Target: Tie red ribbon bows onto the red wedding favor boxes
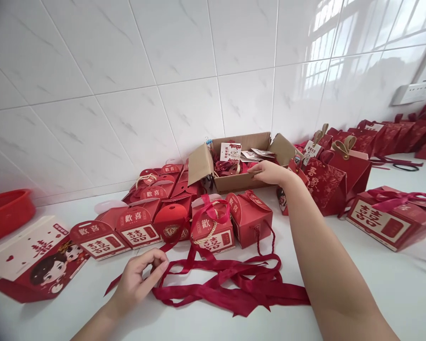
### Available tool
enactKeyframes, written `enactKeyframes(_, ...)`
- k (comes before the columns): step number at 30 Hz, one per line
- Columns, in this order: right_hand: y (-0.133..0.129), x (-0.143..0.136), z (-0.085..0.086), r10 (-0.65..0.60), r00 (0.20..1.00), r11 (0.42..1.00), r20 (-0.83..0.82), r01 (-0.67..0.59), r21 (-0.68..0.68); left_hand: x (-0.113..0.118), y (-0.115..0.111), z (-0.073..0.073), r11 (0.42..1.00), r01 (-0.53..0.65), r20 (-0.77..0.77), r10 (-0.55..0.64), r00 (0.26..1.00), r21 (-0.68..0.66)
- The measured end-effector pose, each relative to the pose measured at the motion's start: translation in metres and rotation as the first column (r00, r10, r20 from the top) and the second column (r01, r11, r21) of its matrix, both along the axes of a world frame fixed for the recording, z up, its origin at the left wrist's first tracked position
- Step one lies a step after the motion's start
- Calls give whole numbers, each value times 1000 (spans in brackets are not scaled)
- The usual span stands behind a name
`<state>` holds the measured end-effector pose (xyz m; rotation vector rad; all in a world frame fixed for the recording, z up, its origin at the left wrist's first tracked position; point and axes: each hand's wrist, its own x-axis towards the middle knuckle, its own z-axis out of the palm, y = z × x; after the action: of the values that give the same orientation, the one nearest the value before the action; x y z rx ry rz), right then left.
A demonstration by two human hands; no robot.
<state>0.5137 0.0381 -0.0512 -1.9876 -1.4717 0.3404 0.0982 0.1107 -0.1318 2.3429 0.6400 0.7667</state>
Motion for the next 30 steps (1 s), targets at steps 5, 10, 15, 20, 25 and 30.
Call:
enactKeyframes(5, 5, -4, 0, -8, 1000, 999, 14, 9, -38, 1, 0, -1, 999, 14, -2, -14, 1000, 29)
enactKeyframes(10, 20, -5, -8, -151, 975, 987, 161, 157, -22, 0, 3, -4, 999, 27, -9, -27, 1000, 28)
enactKeyframes(15, 32, -12, -17, -111, 954, 994, 278, 110, 21, -2, 3, -4, 999, 40, -10, -39, 999, 21)
enactKeyframes(20, 35, -14, -23, 21, 955, 997, 297, -42, 67, -1, 0, 1, 999, 47, -28, -46, 999, 18)
enactKeyframes(25, 36, -10, -27, 1, 966, 999, 259, -11, 38, -1, -1, 2, 999, 43, -39, -42, 998, 9)
enactKeyframes(30, 38, -6, -30, -29, 978, 999, 206, 20, 48, -2, 0, -1, 999, 43, -50, -43, 998, -4)
